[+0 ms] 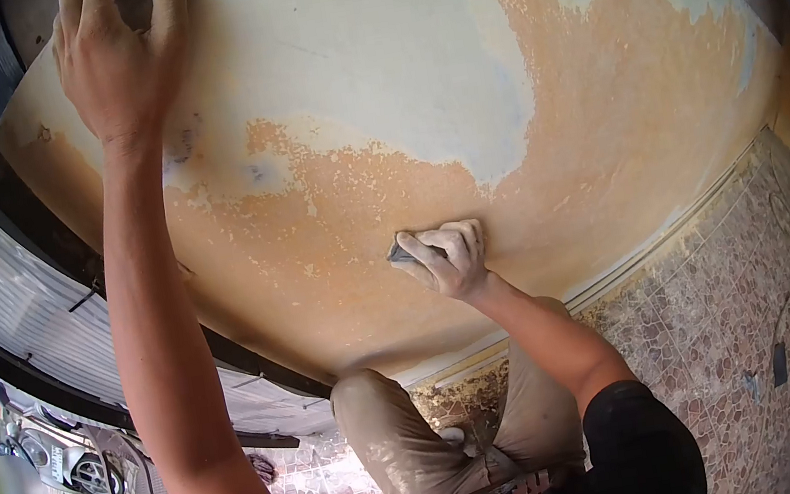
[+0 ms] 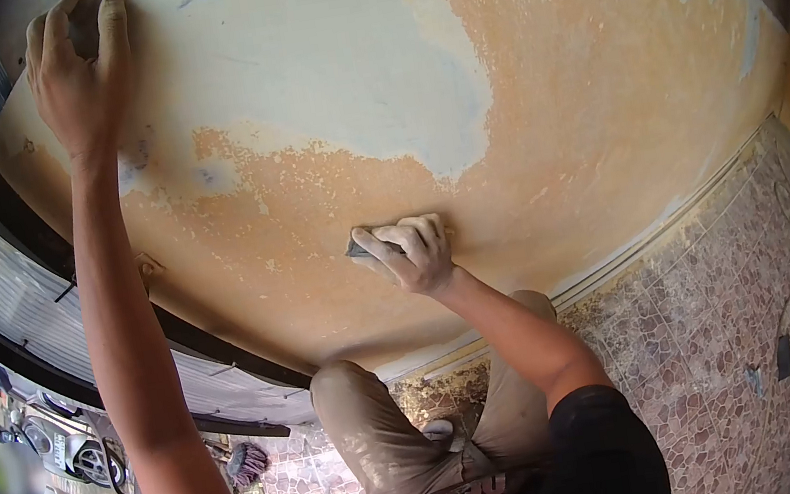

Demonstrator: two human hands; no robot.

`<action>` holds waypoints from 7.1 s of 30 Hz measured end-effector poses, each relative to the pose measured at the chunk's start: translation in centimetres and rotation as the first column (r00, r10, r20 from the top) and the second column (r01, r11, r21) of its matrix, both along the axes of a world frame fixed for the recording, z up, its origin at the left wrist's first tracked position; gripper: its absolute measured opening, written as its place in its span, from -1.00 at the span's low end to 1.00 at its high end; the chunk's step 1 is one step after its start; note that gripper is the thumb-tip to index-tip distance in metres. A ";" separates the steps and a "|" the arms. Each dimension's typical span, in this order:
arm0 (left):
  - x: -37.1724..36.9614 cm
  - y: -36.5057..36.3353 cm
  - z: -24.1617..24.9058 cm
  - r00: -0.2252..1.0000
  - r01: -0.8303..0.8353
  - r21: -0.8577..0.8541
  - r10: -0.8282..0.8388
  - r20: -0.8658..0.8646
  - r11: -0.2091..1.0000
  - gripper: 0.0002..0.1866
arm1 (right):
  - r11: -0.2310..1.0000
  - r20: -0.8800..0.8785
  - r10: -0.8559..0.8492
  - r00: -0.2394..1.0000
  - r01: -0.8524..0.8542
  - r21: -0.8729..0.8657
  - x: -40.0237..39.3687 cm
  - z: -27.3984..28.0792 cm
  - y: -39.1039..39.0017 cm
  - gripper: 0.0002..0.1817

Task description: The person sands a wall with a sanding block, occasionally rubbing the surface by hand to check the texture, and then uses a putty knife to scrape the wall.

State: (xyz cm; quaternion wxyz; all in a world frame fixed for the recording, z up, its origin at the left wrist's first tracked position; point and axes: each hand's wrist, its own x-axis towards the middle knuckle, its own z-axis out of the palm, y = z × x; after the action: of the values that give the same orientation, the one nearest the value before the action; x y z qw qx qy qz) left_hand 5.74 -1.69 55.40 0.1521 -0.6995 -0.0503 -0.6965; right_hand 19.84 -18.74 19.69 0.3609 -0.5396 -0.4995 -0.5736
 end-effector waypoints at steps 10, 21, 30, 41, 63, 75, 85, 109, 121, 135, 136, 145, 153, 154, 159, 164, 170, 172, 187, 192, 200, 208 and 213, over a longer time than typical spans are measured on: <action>1.0 1.5 -9.6 0.986 -0.166 0.219 0.165 0.021 0.962 -0.36 | 0.835 -0.453 0.250 0.856 0.046 0.548 0.7 7.6 1.3 -0.39; -3.2 3.4 -32.2 0.903 -0.250 0.070 0.259 -0.342 0.966 -0.25 | 0.962 -0.250 0.065 0.966 0.006 0.273 0.2 3.4 0.7 -0.35; -5.1 3.4 -46.9 0.895 -0.252 -0.048 0.214 -0.391 0.967 -0.13 | 0.996 -0.172 0.055 0.984 -0.043 0.072 -3.4 -4.8 2.8 -0.36; -5.0 2.6 -52.2 0.911 -0.262 -0.120 0.204 -0.359 0.957 0.12 | 0.780 -0.522 0.341 0.782 0.075 0.622 -0.1 5.0 1.5 -0.39; -4.9 2.4 -52.8 0.909 -0.258 -0.183 0.175 -0.377 0.949 -0.03 | 0.951 -0.245 0.003 0.970 -0.078 -0.299 -4.0 -11.0 0.4 -0.46; -4.9 2.2 -52.9 0.908 -0.255 -0.155 0.181 -0.378 0.954 -0.01 | 0.990 -0.133 0.012 0.991 -0.030 -0.135 -5.1 -8.9 2.3 -0.36; -4.6 2.1 -52.9 0.926 -0.221 -0.165 0.153 -0.346 0.961 -0.07 | 0.862 -0.430 0.335 0.838 -0.088 0.499 -1.9 4.5 3.0 -0.37; -4.2 1.8 -52.8 0.926 -0.239 -0.173 0.171 -0.337 0.955 -0.12 | 0.993 -0.335 0.110 0.936 -0.121 -0.013 -4.1 -5.0 0.5 -0.39; -4.3 1.3 -53.7 0.933 -0.221 -0.211 0.143 -0.332 0.952 -0.18 | 0.961 -0.081 0.106 0.991 -0.123 -0.248 -4.8 -4.6 1.5 -0.48; -4.2 1.3 -53.9 0.935 -0.226 -0.219 0.148 -0.321 0.949 -0.32 | 0.964 0.057 0.049 0.997 -0.033 -0.263 -3.2 -3.4 1.9 -0.49; -4.2 1.2 -53.9 0.932 -0.235 -0.230 0.152 -0.329 0.944 -0.33 | 0.985 -0.001 0.028 1.000 -0.028 -0.168 -2.7 -1.7 1.8 -0.48; -4.0 0.8 -53.6 0.953 -0.206 -0.302 0.120 -0.280 0.931 -0.36 | 0.977 -0.134 0.031 0.991 -0.002 0.213 -2.7 4.8 4.0 -0.51; -4.2 0.4 -52.1 0.951 -0.189 -0.289 0.102 -0.291 0.939 -0.44 | 0.974 -0.250 0.165 0.954 -0.117 0.194 -1.1 8.3 2.4 -0.42; -4.1 0.6 -52.6 0.953 -0.170 -0.301 0.079 -0.293 0.938 -0.43 | 0.976 -0.256 0.162 0.953 -0.116 0.184 -1.6 9.4 2.7 -0.42; -3.9 0.9 -53.0 0.960 -0.174 -0.256 0.105 -0.260 0.951 -0.40 | 0.996 0.064 0.031 0.997 -0.025 -0.081 -3.1 3.1 3.3 -0.41; -4.0 0.8 -53.1 0.957 -0.186 -0.262 0.113 -0.269 0.947 -0.40 | 0.980 0.048 0.064 0.997 -0.053 -0.190 -2.1 3.0 0.9 -0.42; -4.2 1.1 -53.0 0.952 -0.169 -0.256 0.090 -0.294 0.952 -0.38 | 0.833 -0.478 0.379 0.793 -0.067 0.550 -2.3 10.5 4.1 -0.46; -4.3 1.1 -53.1 0.949 -0.162 -0.252 0.081 -0.304 0.954 -0.38 | 0.988 -0.066 0.045 0.997 -0.034 0.150 -2.8 4.3 4.0 -0.46; -4.5 1.6 -53.4 0.931 -0.228 -0.195 0.154 -0.331 0.954 -0.20 | 0.986 -0.127 0.051 0.991 -0.030 0.165 -2.7 2.9 3.8 -0.45; -4.3 1.5 -53.7 0.929 -0.238 -0.199 0.163 -0.332 0.951 -0.25 | 0.983 -0.159 0.067 0.985 -0.092 -0.157 -4.8 -0.8 2.4 -0.47; -3.9 1.4 -54.1 0.943 -0.224 -0.239 0.148 -0.298 0.945 -0.37 | 0.929 -0.307 0.169 0.937 -0.048 0.367 -3.6 6.7 5.3 -0.45; -4.3 0.6 -53.4 0.941 -0.211 -0.295 0.111 -0.320 0.932 -0.41 | 0.931 -0.364 0.305 0.880 -0.194 0.310 -4.3 7.2 4.5 -0.47; -4.0 0.7 -53.0 0.956 -0.182 -0.305 0.096 -0.277 0.935 -0.41 | 0.942 -0.271 0.233 0.934 -0.148 0.302 -5.4 8.3 6.8 -0.49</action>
State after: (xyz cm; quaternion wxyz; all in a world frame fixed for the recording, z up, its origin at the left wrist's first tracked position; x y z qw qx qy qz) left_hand 1.78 -0.97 2.38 0.0886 -0.7940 -0.1946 -0.5690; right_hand 14.47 -11.90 27.96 0.5595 -0.5137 -0.4034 -0.5102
